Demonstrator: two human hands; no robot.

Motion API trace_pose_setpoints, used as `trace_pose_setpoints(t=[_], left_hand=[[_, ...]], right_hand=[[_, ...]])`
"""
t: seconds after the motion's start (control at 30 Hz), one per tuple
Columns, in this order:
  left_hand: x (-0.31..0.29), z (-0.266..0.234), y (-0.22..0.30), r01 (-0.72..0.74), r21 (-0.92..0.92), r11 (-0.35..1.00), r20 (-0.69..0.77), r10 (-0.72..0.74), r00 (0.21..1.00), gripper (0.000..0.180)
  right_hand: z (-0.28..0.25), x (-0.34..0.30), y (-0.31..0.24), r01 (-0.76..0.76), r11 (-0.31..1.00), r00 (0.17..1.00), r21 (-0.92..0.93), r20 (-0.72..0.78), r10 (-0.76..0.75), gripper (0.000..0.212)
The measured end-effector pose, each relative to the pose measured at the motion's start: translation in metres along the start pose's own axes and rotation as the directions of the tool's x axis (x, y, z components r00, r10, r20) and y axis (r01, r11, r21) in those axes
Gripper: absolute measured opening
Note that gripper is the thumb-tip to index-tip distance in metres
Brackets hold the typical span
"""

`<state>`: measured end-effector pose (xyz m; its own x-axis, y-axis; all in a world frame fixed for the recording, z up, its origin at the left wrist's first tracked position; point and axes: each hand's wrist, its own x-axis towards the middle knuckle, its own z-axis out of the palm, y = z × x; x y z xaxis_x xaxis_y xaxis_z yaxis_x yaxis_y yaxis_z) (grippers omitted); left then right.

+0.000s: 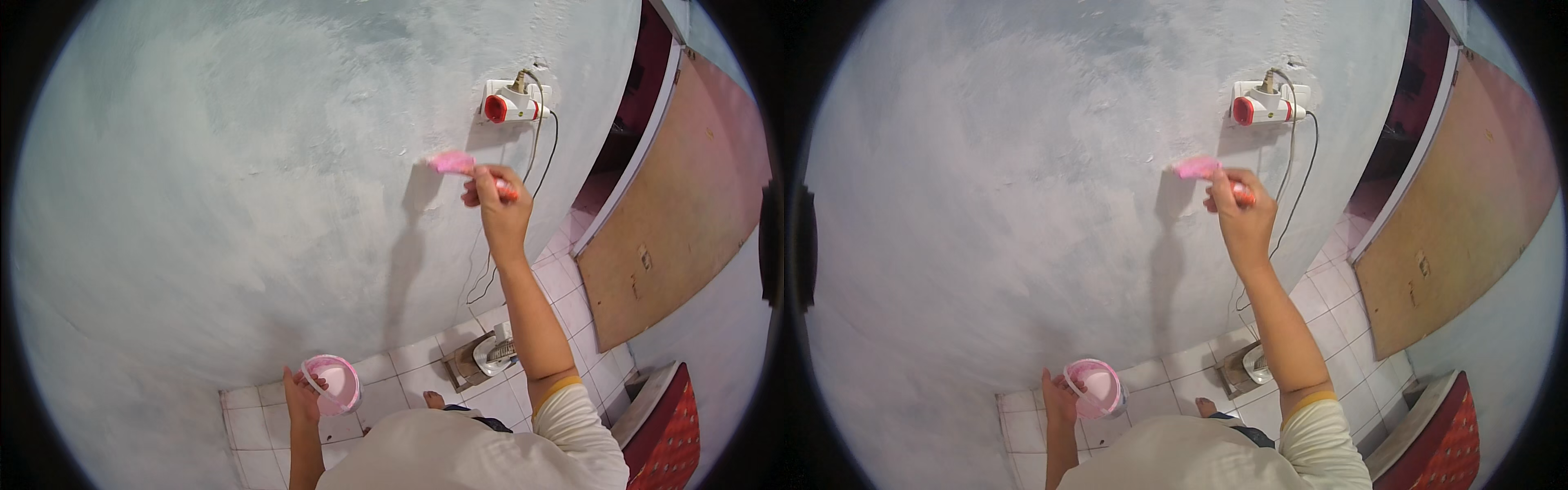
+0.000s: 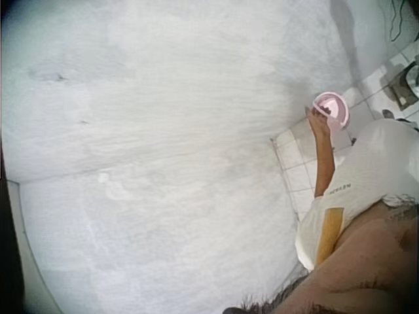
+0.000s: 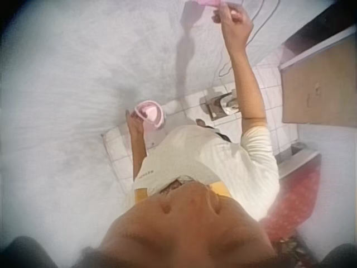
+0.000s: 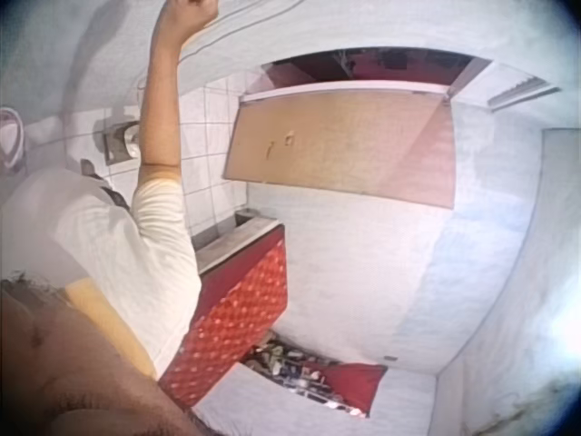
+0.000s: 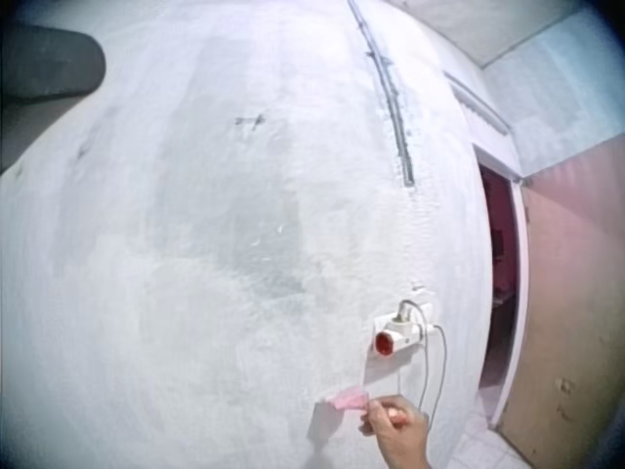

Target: The person paints a wall with a pink brush and white paint from a bucket, covering the area around an electrical outlet and a lower wall section.

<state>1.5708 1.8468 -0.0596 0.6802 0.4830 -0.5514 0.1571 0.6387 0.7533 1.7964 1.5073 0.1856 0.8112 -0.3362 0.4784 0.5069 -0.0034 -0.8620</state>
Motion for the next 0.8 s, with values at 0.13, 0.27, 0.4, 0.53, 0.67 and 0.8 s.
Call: trace_pose_setpoints(t=[0.13,0.27,0.4,0.53,0.67,0.8], left_hand=[[0.006,-0.005,-0.002,-0.003,-0.006,1.000,0.057,0.004,0.998,0.060],[0.007,-0.006,-0.005,-0.004,-0.005,1.000,0.039,0.004,0.999,0.060],[0.006,0.002,-0.007,0.021,-0.014,1.000,0.012,-0.021,1.000,0.059],[0.014,-0.008,-0.010,0.041,0.022,0.999,0.038,-0.042,0.998,0.057],[0.019,-0.010,-0.016,0.045,0.025,0.999,0.042,-0.046,0.998,0.056],[0.015,-0.005,-0.013,0.055,0.043,0.998,0.012,-0.055,0.998,0.058]], right_hand=[[0.008,0.023,-0.037,0.095,0.994,0.996,0.048,-0.001,-0.095,0.023],[0.015,0.031,-0.047,0.292,0.940,0.957,0.177,-0.057,-0.286,0.022],[0.014,0.028,0.000,0.344,0.903,0.939,0.256,-0.070,-0.338,0.020],[0.016,0.000,0.063,0.336,0.917,0.942,0.215,-0.085,-0.325,0.019],[0.010,-0.044,0.116,0.254,0.950,0.967,0.181,-0.056,-0.248,0.022],[-0.001,-0.097,0.146,0.100,0.971,0.994,0.216,-0.067,-0.088,0.021]])
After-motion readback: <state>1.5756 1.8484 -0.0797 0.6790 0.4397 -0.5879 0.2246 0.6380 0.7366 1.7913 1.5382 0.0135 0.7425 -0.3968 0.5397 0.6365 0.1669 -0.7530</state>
